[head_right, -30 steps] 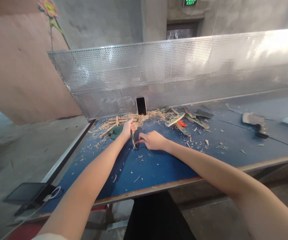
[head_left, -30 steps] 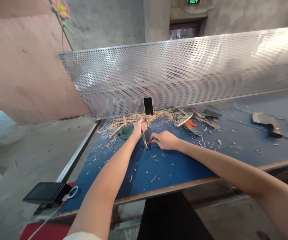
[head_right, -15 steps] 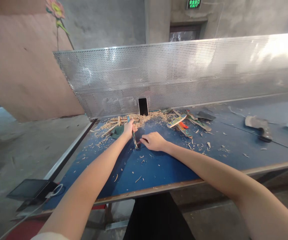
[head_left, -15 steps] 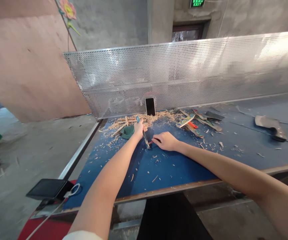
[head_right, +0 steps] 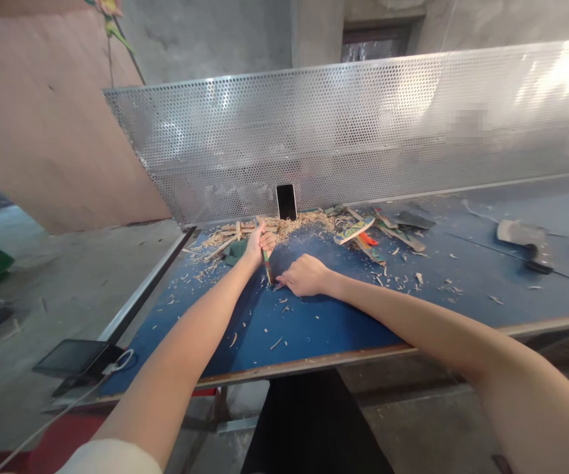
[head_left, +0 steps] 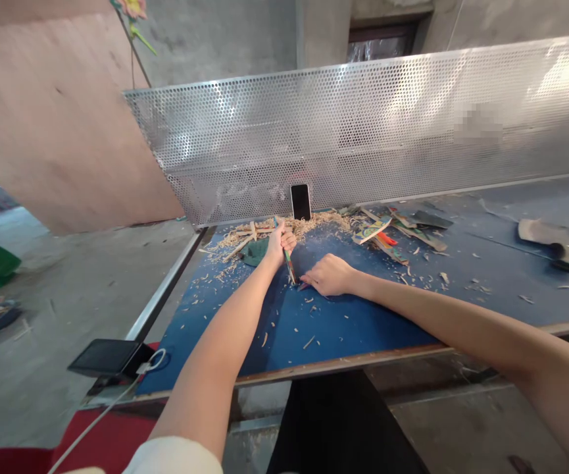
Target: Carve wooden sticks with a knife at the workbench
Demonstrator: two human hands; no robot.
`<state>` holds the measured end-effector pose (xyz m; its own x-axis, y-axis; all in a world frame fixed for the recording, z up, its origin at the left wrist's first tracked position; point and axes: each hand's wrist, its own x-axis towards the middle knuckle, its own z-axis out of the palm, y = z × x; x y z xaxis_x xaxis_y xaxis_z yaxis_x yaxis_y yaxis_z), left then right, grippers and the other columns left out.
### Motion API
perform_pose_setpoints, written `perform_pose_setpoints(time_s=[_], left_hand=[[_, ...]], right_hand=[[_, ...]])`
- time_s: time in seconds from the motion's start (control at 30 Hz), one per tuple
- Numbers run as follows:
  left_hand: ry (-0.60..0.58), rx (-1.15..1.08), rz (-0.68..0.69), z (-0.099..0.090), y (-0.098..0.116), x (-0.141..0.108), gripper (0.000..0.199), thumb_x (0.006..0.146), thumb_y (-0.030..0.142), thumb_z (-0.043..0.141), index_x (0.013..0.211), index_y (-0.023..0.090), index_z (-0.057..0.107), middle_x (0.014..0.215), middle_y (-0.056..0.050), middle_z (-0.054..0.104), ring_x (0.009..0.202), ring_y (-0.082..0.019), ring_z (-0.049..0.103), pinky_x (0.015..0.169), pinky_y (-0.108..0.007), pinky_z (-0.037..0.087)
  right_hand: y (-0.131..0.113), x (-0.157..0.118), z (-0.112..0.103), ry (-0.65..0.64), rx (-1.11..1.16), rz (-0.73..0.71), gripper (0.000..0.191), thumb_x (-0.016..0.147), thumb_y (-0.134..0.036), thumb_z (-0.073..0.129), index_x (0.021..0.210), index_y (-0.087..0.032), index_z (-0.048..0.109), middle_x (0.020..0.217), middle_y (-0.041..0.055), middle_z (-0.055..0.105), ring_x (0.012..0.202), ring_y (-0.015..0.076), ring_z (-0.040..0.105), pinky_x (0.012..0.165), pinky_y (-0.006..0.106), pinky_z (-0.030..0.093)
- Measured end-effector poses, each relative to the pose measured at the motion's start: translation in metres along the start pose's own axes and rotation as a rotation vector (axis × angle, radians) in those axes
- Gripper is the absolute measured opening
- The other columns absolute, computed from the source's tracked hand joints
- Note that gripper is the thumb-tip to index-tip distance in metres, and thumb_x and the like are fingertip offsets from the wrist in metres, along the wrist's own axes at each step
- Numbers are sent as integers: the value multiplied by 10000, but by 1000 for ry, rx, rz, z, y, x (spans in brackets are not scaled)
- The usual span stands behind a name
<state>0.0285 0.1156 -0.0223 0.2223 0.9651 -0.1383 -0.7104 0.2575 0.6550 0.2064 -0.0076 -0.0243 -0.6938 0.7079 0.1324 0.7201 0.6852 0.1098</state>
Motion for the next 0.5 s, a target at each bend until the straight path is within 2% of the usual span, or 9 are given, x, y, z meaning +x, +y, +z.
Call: perform_pose_setpoints(time_s=[0.07, 0.17, 0.33, 0.4, 0.5], left_hand=[[28, -13, 13, -4, 3, 0, 516, 1046, 456, 660, 717, 228, 335, 492, 113, 184, 356, -41, 148, 355, -203, 111], [77, 4, 55, -9, 3, 2, 539, 1000, 487, 728, 729, 231, 338, 498, 120, 189, 361, -42, 171, 362, -206, 135], [179, 76, 129, -11, -5, 8, 597, 925, 527, 810, 734, 242, 322, 502, 132, 209, 355, -40, 234, 375, -195, 164], [187, 92, 137, -10, -6, 8, 576, 953, 524, 778, 729, 238, 331, 490, 129, 211, 349, -41, 241, 373, -192, 166], [153, 102, 134, -10, -6, 7, 540, 985, 513, 738, 724, 230, 360, 484, 121, 222, 351, -47, 249, 368, -189, 169]], right_hand=[[1, -5, 1, 6, 15, -10, 515, 1136, -406, 381, 982, -215, 834, 999, 131, 833, 859, 254, 764, 684, 326, 372], [3, -8, 4, 51, 41, 52, 508, 1149, -393, 351, 1012, -199, 800, 1010, 125, 828, 852, 239, 752, 677, 316, 352], [6, -1, 8, 113, 100, 86, 446, 1165, -442, 362, 1055, -191, 715, 1000, 103, 808, 851, 219, 733, 665, 297, 320], [7, 2, 9, 127, 128, 78, 417, 1167, -455, 369, 1082, -197, 685, 995, 91, 804, 856, 219, 732, 658, 295, 311], [9, 5, 13, 175, 182, 97, 341, 1159, -466, 411, 1226, -217, 634, 991, 67, 808, 819, 220, 732, 642, 290, 307]])
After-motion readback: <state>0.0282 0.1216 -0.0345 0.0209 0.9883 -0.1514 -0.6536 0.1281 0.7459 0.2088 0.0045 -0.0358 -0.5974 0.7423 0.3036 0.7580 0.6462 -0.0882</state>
